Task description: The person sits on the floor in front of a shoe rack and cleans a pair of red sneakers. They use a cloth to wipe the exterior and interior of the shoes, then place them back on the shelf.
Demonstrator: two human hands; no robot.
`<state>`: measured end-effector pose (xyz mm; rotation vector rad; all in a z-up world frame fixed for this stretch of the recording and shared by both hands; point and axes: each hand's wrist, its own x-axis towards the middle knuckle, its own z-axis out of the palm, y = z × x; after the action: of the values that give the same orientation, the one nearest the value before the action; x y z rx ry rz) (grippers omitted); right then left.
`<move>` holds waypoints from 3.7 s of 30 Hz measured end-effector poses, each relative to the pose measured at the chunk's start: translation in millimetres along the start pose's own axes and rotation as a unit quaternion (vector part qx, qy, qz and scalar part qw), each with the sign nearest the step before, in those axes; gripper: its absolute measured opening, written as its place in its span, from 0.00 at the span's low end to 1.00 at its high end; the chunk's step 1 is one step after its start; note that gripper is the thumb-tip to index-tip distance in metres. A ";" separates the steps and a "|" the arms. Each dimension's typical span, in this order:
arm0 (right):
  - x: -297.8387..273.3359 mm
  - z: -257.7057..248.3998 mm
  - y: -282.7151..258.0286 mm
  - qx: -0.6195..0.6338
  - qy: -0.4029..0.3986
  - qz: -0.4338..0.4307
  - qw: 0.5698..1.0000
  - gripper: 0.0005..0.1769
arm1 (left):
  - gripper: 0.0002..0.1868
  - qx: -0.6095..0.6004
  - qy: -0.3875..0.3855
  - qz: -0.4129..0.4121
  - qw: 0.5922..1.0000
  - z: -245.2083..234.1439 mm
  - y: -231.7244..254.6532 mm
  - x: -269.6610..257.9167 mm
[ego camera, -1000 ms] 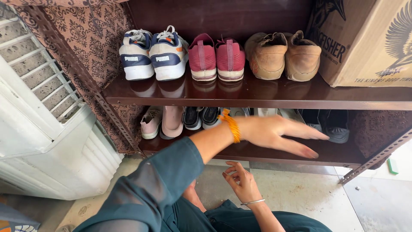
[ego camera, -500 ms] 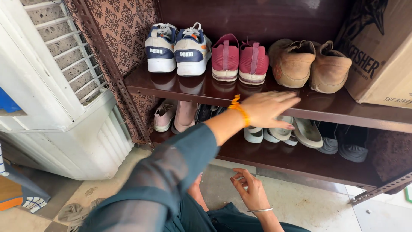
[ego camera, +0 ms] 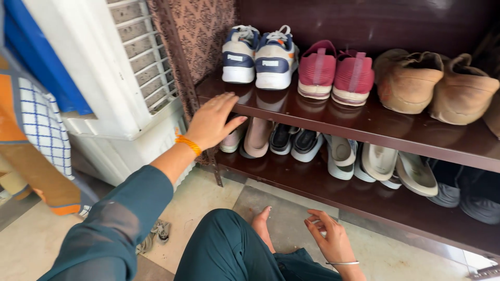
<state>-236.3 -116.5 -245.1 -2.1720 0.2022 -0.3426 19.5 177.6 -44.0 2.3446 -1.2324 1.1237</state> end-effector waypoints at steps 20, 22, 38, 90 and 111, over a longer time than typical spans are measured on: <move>3.7 11.5 15.5 -0.017 -0.034 0.027 0.999 0.20 | 0.69 0.070 -0.343 -0.243 0.905 1.9 5.7 66.0; 3.9 11.4 13.1 -0.024 -0.047 0.031 0.998 0.20 | 0.73 0.048 -0.372 -0.278 0.884 16.4 -18.8 80.0; 1.4 8.8 3.2 -0.035 -0.053 0.008 0.998 0.22 | 0.67 -0.027 -0.390 -0.211 0.896 32.9 -23.4 81.5; 3.8 -6.2 6.9 -0.033 0.265 -0.021 0.964 0.35 | 0.40 -0.186 0.195 -0.111 0.957 36.2 122.3 85.9; 4.9 -6.3 3.4 0.011 0.185 0.020 0.983 0.27 | 0.53 0.024 -0.069 -0.149 0.986 70.3 20.5 133.7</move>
<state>-233.7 -124.6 -243.5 -2.0634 0.4460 -0.7212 84.8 49.1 5.4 2.5716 -0.8619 0.9151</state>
